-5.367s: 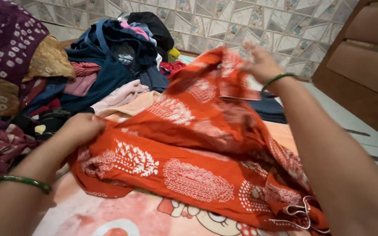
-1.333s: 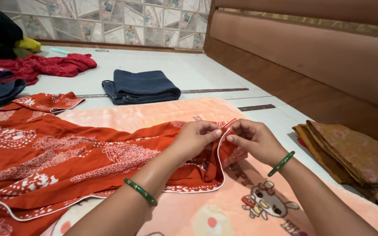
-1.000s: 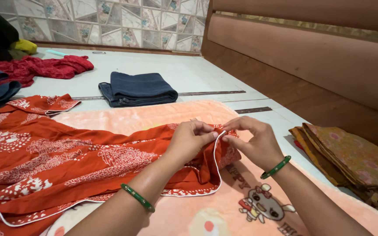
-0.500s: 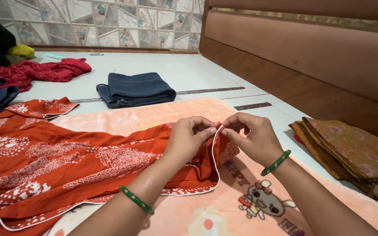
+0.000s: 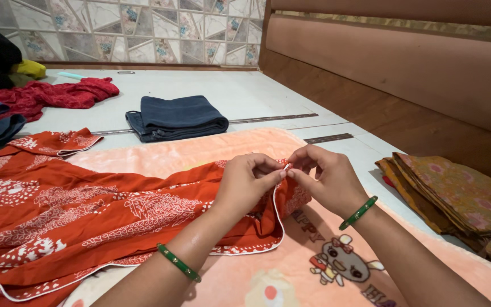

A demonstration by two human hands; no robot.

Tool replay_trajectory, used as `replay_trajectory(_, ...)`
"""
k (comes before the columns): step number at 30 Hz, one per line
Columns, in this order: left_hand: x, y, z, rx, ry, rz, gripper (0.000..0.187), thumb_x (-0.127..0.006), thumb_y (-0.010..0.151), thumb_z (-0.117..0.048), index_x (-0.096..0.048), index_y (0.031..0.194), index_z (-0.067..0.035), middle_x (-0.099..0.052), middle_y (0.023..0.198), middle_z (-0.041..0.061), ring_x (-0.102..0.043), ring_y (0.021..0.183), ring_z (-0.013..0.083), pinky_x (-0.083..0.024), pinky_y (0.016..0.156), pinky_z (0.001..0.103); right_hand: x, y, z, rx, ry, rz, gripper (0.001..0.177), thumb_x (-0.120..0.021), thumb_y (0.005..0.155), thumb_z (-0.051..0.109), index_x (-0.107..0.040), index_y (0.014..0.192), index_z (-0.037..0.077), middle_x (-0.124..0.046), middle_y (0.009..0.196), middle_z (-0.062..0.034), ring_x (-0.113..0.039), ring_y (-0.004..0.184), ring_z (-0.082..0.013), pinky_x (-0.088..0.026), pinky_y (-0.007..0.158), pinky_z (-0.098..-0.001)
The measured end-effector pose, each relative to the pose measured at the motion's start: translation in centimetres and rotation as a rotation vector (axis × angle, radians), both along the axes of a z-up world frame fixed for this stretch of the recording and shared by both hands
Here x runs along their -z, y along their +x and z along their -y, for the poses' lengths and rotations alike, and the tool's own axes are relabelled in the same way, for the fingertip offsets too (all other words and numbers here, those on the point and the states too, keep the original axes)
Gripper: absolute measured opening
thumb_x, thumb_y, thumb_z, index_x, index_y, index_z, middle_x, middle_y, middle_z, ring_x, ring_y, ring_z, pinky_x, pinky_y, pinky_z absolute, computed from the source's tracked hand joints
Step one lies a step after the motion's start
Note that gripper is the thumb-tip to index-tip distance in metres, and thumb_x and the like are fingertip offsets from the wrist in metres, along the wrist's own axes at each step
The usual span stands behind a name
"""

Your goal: The person folds an orange patterned garment on a bed by aligning its edges, smoothing the fabric with their hands, and folding parts of the garment over each other.

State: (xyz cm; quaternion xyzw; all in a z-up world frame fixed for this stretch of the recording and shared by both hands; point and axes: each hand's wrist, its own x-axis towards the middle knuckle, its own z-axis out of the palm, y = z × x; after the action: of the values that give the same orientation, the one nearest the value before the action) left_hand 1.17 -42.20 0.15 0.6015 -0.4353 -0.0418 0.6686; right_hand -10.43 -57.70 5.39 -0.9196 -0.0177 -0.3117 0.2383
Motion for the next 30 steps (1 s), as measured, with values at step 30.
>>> replay_trajectory(30,-1.4,-3.0,-0.8,-0.068,0.315,0.231,0.023,-0.068,0.09,-0.012,-0.073,0.11,-0.002,-0.079,0.091,0.007,-0.075,0.078,0.0144,-0.059,0.073,0.03,1.9,1.8,8.4,-0.126,0.528,0.255,0.014,-0.058,0.1,0.006,-0.068,0.108,-0.001,-0.069,0.09,-0.0036,-0.065,0.079,-0.0096,-0.059,0.072,-0.0266)
